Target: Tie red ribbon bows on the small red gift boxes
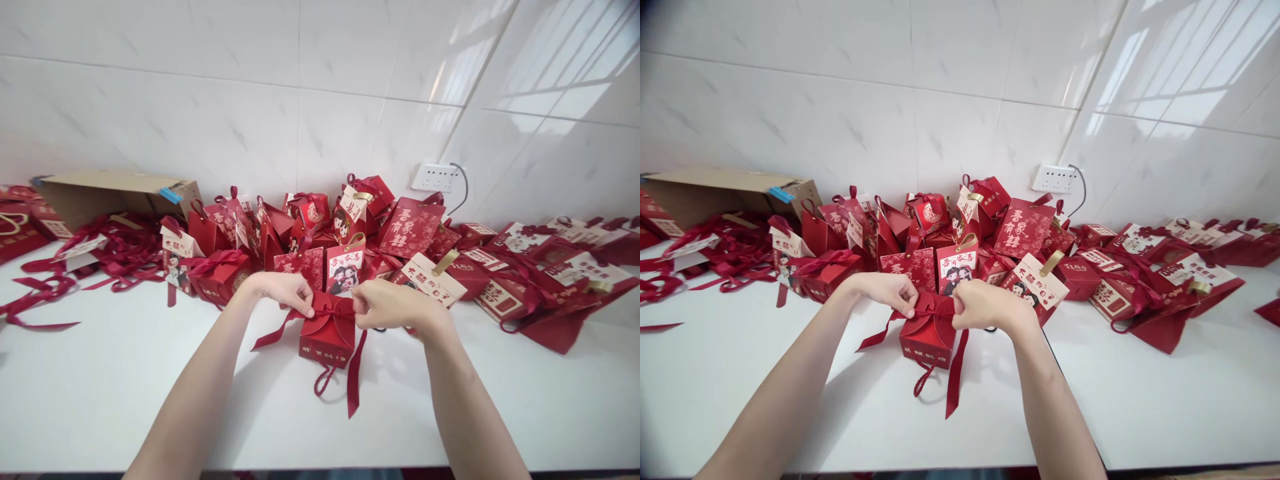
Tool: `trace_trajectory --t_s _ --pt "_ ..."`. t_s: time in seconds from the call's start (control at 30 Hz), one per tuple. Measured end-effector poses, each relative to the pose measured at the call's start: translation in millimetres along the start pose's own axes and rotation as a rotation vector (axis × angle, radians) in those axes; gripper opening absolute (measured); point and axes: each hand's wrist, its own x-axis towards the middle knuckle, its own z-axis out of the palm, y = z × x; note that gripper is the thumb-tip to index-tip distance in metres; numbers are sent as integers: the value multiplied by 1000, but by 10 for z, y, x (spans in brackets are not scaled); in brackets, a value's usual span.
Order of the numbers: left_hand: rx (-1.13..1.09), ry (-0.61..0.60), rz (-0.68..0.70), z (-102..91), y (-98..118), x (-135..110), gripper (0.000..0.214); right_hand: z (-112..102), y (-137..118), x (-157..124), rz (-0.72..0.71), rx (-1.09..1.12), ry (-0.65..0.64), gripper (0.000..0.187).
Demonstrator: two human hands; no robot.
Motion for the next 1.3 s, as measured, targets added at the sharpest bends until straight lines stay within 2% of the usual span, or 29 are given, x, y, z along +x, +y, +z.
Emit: trace_trajectory --t_s 0.13,0.3,0.43,0.57,0.8,0.93,1.07,1.2,1.3 --pt "-49 -6 16 -2 -89 26 32 195 123 -51 -66 31 125 12" --pt "-140 10 49 49 -214 35 33 561 292 -72 -115 116 334 15" --pt "-288 44 113 161 -343 48 41 791 345 -88 -78 98 481 12" --pt "-449 92 182 290 -470 83 49 895 316 -96 -15 62 579 15" --pt "-684 189 258 528 -584 107 47 963 371 -27 -33 410 587 12" --pt "-780 269 280 703 -526 68 41 990 369 -86 -63 556 495 13" --pt "-801 278 272 894 -430 -61 35 1056 280 -248 -60 637 431 15" --pt "-791 270 240 1131 -355 -291 32 1137 145 -445 -73 594 451 15" --pt "-789 309 229 1312 -320 -461 33 1186 53 -556 -97 313 511 12"
